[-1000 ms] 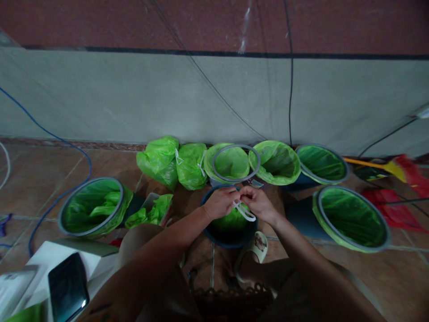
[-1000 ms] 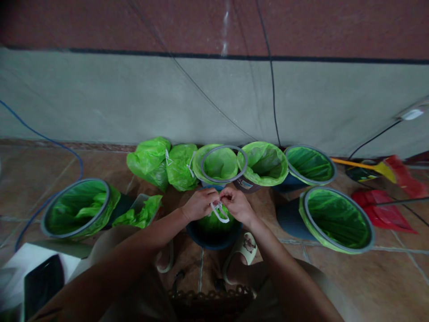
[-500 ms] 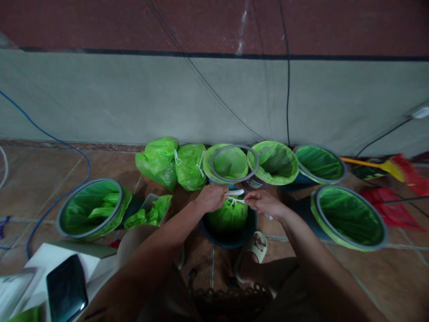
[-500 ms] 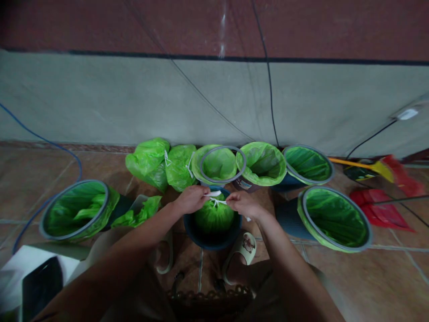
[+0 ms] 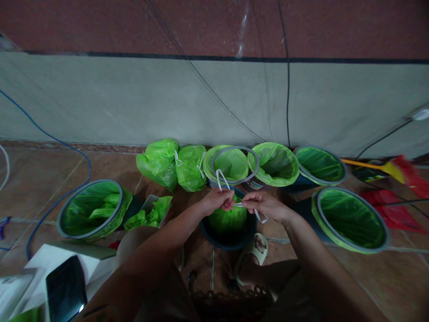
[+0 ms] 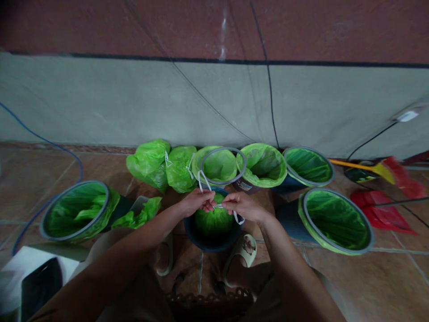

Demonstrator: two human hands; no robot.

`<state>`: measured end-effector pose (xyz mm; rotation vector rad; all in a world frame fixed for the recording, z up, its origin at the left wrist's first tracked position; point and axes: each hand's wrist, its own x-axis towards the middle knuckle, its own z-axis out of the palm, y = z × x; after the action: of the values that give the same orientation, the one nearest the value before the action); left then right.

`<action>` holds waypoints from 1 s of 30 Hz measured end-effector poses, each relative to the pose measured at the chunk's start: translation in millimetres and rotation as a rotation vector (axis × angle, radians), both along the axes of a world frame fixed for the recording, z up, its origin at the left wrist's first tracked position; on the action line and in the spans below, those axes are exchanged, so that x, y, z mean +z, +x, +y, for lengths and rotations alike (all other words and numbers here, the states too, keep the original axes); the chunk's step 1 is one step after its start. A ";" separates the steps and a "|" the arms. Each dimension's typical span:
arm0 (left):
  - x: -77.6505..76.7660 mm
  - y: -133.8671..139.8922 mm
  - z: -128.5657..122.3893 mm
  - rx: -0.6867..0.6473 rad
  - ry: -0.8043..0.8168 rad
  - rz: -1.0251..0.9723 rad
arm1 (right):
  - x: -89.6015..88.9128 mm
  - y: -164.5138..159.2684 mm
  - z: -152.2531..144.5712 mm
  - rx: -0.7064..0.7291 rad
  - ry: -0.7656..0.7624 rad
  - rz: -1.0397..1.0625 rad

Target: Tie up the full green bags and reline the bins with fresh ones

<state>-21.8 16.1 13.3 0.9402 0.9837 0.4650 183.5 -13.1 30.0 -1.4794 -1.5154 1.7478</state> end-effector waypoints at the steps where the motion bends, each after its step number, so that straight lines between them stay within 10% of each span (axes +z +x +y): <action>1: -1.4 -0.4 0.3 -0.021 0.008 -0.022 | 3.9 -1.9 -0.3 0.003 0.007 0.030; 7: -8.8 -3.2 3.0 -0.292 0.293 -0.082 | 15.1 -11.5 -0.5 -0.065 0.025 0.159; 15: -17.7 3.2 -1.4 -0.364 0.499 0.027 | 16.2 -9.7 1.4 -0.492 0.029 0.463; 21: -21.3 3.5 -0.3 -0.234 0.506 0.007 | -6.1 -18.2 -6.7 -0.126 -0.029 0.067; 30: -16.3 1.2 0.6 -0.018 0.437 -0.007 | 0.3 -12.9 -1.0 -0.070 0.005 -0.033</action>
<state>-20.5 16.7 -3.0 1.3361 0.8818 0.6835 170.6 -14.2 30.3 -1.5466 -1.4646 1.6865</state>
